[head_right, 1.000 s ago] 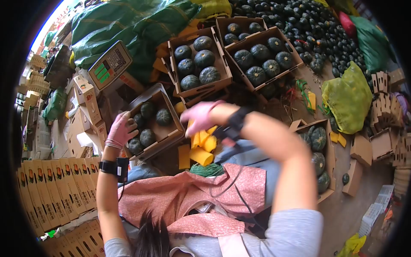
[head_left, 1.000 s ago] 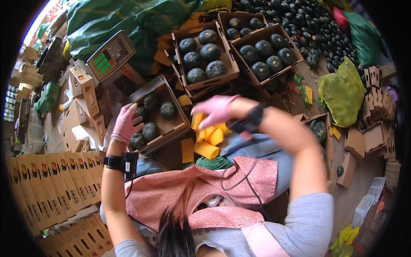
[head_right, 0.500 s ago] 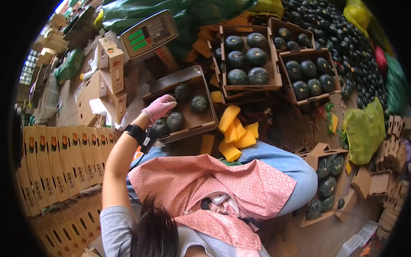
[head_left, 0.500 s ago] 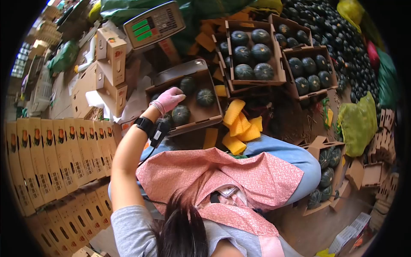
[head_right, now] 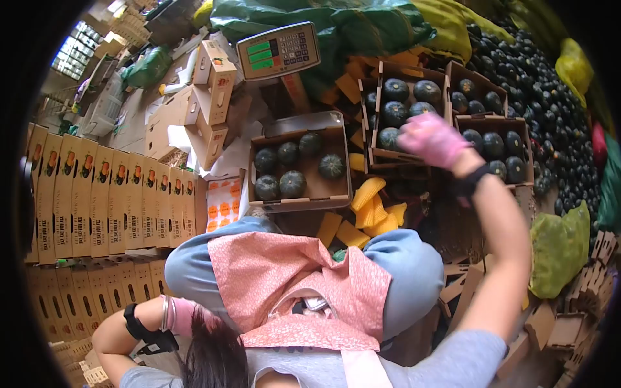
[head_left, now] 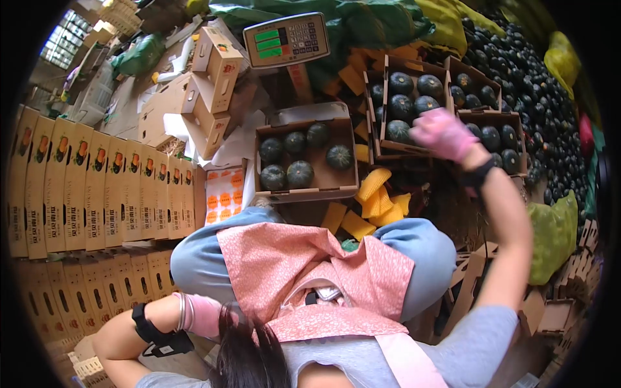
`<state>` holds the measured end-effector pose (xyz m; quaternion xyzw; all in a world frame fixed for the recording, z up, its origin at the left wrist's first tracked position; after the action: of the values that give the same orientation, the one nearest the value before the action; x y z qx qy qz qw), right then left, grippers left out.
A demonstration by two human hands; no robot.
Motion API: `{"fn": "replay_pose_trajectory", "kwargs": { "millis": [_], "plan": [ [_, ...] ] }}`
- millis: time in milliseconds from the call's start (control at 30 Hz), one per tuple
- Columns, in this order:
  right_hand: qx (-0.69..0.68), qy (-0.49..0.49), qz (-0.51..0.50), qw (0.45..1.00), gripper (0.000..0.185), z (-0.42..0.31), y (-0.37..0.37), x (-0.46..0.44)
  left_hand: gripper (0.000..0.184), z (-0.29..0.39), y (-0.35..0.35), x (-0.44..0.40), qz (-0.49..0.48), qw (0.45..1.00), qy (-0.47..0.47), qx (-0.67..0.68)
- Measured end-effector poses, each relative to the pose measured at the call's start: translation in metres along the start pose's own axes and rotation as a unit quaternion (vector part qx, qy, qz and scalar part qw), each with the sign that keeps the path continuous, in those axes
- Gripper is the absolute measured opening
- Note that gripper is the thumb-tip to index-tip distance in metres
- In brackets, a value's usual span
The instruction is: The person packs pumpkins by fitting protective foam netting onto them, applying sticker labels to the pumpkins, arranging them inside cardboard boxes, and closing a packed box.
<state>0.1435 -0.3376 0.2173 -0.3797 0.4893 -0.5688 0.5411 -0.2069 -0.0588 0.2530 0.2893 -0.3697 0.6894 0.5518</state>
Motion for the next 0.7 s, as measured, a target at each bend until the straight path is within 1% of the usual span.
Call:
{"fn": "replay_pose_trajectory", "kwargs": {
  "millis": [33,67,100,133,167,200,267,333,400,433,467,500,533,600,633,667,700],
  "plan": [
    [-0.041,-0.025,-0.030,0.998,0.010,-0.010,0.038,-0.028,0.030,-0.005,0.001,-0.009,-0.003,1.000,0.004,-0.016],
    [-0.071,-0.044,-0.031,0.996,0.009,-0.027,0.062,-0.055,0.030,-0.011,0.002,-0.018,-0.007,0.999,0.007,-0.032],
    [-0.098,-0.066,-0.079,0.990,0.015,-0.041,0.092,-0.077,0.031,-0.018,0.001,-0.027,-0.013,0.999,0.011,-0.048],
    [-0.148,-0.058,-0.149,0.976,0.023,-0.056,0.112,-0.099,0.031,-0.023,-0.001,-0.038,-0.018,0.998,0.017,-0.063],
    [-0.188,-0.034,-0.182,0.964,0.030,-0.068,0.129,-0.116,0.033,-0.021,-0.027,-0.052,0.135,0.988,0.058,-0.056],
    [-0.227,-0.009,-0.216,0.950,0.037,-0.079,0.146,-0.130,0.036,-0.020,-0.060,-0.064,0.286,0.952,0.098,-0.049],
    [-0.246,0.071,-0.218,0.942,0.051,-0.088,0.173,-0.145,0.041,-0.031,-0.120,-0.101,0.357,0.927,0.111,0.025],
    [-0.239,0.103,-0.258,0.931,0.065,-0.098,0.192,-0.142,0.053,-0.060,-0.166,-0.143,0.414,0.904,0.007,0.105],
    [-0.203,0.071,-0.283,0.935,0.071,-0.101,0.182,-0.139,0.068,-0.098,-0.205,-0.183,0.534,0.837,-0.097,0.069],
    [-0.226,0.056,-0.277,0.932,0.076,-0.102,0.177,-0.136,0.073,-0.114,-0.223,-0.201,0.575,0.806,-0.127,0.067],
    [-0.252,0.056,-0.275,0.926,0.077,-0.105,0.179,-0.133,0.078,-0.128,-0.241,-0.215,0.613,0.772,-0.155,0.066],
    [-0.272,0.053,-0.286,0.917,0.077,-0.110,0.179,-0.131,0.073,-0.137,-0.254,-0.226,0.650,0.734,-0.187,0.064],
    [-0.295,0.047,-0.299,0.906,0.077,-0.114,0.179,-0.128,0.071,-0.137,-0.266,-0.234,0.621,0.754,-0.203,0.071],
    [-0.291,0.007,-0.267,0.919,0.067,-0.120,0.176,-0.128,0.066,-0.136,-0.274,-0.247,0.555,0.791,-0.240,0.092],
    [-0.289,-0.016,-0.253,0.923,0.062,-0.124,0.173,-0.127,0.060,-0.129,-0.271,-0.253,0.597,0.766,-0.221,0.083],
    [-0.302,-0.018,-0.179,0.936,0.053,-0.125,0.165,-0.126,0.057,-0.119,-0.267,-0.254,0.654,0.734,-0.170,0.069],
    [-0.314,-0.021,-0.101,0.944,0.044,-0.127,0.155,-0.120,0.051,-0.109,-0.261,-0.260,0.663,0.734,-0.137,0.049]
  ]
}}
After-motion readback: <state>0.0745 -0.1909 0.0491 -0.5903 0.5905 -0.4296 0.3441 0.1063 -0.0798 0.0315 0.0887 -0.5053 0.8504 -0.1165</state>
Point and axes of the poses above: each hand's wrist, its own x-axis away from the middle knuckle, its own y-axis out of the palm, z = x × y, the point moved 6 cm from there along -x, towards the middle knuckle, and after that the axes turned 4 degrees about -x, right-handed, at the moved point
